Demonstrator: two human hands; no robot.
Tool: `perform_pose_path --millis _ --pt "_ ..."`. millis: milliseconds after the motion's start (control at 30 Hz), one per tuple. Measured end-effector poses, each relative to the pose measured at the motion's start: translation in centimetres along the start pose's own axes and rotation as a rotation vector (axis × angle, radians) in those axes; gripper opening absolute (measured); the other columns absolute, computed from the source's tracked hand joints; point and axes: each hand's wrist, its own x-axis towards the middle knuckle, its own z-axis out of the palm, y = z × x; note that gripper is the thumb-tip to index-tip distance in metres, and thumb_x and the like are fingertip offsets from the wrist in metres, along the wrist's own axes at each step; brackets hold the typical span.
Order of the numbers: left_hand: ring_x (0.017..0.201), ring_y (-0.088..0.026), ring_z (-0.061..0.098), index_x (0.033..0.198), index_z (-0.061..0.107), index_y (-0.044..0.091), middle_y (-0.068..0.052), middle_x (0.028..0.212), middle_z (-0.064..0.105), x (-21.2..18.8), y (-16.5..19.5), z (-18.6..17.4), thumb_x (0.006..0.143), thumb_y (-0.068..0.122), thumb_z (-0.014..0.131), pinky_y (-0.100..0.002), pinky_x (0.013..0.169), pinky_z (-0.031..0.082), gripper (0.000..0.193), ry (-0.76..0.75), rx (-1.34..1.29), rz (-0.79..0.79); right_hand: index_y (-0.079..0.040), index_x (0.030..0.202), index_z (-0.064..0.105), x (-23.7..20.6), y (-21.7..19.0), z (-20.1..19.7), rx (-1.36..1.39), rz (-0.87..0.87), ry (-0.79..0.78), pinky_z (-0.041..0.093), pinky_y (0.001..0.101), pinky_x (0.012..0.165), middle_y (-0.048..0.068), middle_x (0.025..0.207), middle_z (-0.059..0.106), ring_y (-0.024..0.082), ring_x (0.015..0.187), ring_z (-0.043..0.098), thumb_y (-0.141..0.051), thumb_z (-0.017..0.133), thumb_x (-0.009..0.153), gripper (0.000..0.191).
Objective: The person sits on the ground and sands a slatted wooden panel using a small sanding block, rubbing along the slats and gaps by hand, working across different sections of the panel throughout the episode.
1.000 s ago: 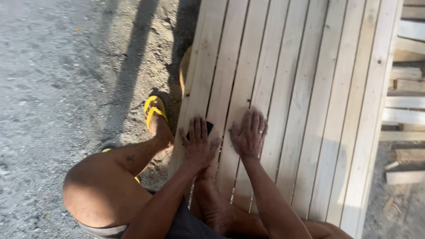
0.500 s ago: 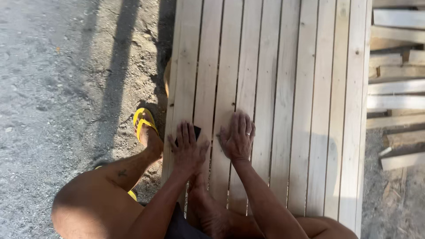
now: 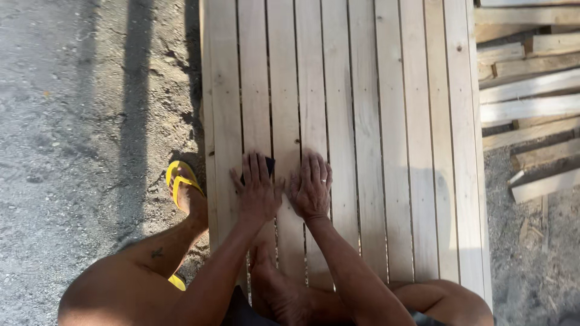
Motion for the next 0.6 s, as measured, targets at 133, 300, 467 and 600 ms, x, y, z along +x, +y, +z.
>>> perform_pose_path --millis 133,300,467,600 --pt "0.156 -0.036 0.000 0.161 0.007 -0.001 -0.019 0.170 0.005 5.0 1.0 0.9 0.100 0.053 0.034 -0.067 0.118 -0.006 0.086 -0.161 -0.127 -0.047 -0.004 0.154 0.045 -0.6 1.0 0.7 -0.015 0.007 -0.001 0.023 0.0542 0.128 0.018 0.158 0.046 0.036 0.151 0.038 -0.032 0.051 0.107 0.054" --pt "0.157 -0.041 0.000 0.163 0.012 0.001 -0.021 0.171 0.008 6.6 3.9 2.6 0.107 0.049 0.029 -0.066 0.121 -0.002 0.075 -0.211 -0.330 0.046 0.000 0.153 0.044 0.0 1.3 0.2 0.048 -0.038 0.053 0.026 0.0533 0.124 0.023 0.151 0.049 0.041 0.146 0.041 -0.029 0.054 0.104 0.058" --pt "0.161 -0.029 0.018 0.162 0.024 0.004 -0.013 0.172 0.020 4.1 1.6 2.7 0.109 0.046 0.030 -0.057 0.132 0.007 0.067 -0.144 -0.541 0.047 -0.001 0.126 0.055 0.7 0.6 -1.4 0.144 0.212 -0.016 0.036 0.0549 0.097 0.020 0.121 0.057 0.040 0.114 0.052 -0.034 0.075 0.085 0.057" --pt "0.159 -0.034 0.021 0.159 0.032 0.002 -0.018 0.170 0.024 4.4 -3.8 1.5 0.109 0.047 0.041 -0.056 0.131 0.009 0.069 0.172 -0.319 0.005 -0.008 0.113 0.059 1.0 0.7 -2.5 0.326 0.277 -0.008 0.049 0.0453 0.095 0.008 0.110 0.064 0.028 0.103 0.066 -0.011 0.067 0.095 0.020"
